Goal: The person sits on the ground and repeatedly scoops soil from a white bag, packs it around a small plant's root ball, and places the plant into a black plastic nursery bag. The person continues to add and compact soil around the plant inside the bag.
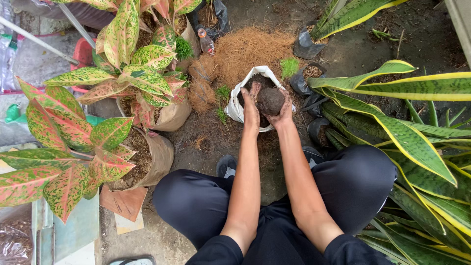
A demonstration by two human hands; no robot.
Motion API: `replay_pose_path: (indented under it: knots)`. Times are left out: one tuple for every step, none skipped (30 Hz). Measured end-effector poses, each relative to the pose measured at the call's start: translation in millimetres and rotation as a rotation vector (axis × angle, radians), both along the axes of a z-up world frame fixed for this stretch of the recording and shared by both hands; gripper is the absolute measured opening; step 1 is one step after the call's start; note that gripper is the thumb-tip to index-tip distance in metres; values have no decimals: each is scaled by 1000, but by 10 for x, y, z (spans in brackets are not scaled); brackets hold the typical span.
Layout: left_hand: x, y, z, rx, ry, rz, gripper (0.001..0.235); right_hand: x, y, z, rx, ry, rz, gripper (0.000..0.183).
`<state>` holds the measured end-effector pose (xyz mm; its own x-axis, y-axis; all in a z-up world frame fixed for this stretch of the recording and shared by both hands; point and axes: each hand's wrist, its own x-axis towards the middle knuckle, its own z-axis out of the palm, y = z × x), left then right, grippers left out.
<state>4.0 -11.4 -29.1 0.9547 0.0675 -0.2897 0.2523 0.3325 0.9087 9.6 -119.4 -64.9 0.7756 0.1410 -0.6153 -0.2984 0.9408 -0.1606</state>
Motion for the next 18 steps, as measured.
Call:
replay_pose_path:
  knots:
    - [17, 54, 45, 68, -48, -30, 78, -19, -5, 82, 19, -5, 2, 34]
    - [18, 96, 95, 137, -96, -59, 80, -34, 0, 156, 39, -11, 4, 35]
    - [1, 114, 146, 236, -105, -53, 78, -51, 3, 216, 57, -16, 7, 35]
    - [-24, 120, 199, 335, -115, -47, 77, -66, 8, 257, 60, -49, 17, 36]
    - [-37, 105, 251, 434, -125, -41, 76, -68, 11, 278, 62, -84, 27, 36]
    - [-39, 71, 298, 510, -152, -43, 73, -66, 19, 275, 65, -119, 36, 36]
    - [-53, 15, 331, 585, -176, -46, 70, -73, 25, 249, 20, -102, 17, 35]
    - [-68, -45, 352, 660, -201, -49, 68, -82, 36, 203, -25, -86, -2, 35]
    - [-85, -124, 358, 767, -275, -6, 64, -77, 54, 148, -69, -71, -20, 35]
    - [-110, -222, 350, 873, -348, 37, 62, -69, 65, 88, -71, -98, -31, 33]
    - [-132, -279, 334, 980, -419, 82, 61, -71, 75, 31, -72, -125, -41, 31]
    - [-163, -308, 312, 963, -408, 102, 60, -83, 84, -15, -72, -151, -52, 29]
    - [-190, -354, 287, 942, -400, 120, 58, -94, 71, -41, -76, -179, -67, 27]
    - [-195, -386, 271, 922, -392, 137, 57, -99, 53, -40, -79, -206, -82, 25]
    - [-204, -382, 267, 864, -326, 106, 57, -123, 50, -15, -79, -230, -95, 24]
    - [-208, -354, 275, 806, -261, 76, 58, -144, 48, 31, -107, -225, -96, 23]
    - [-176, -331, 294, 744, -199, 47, 58, -145, 37, 94, -138, -224, -98, 24]
    - [-137, -288, 325, 544, -258, 43, 59, -141, 27, 168, -168, -224, -100, 24]
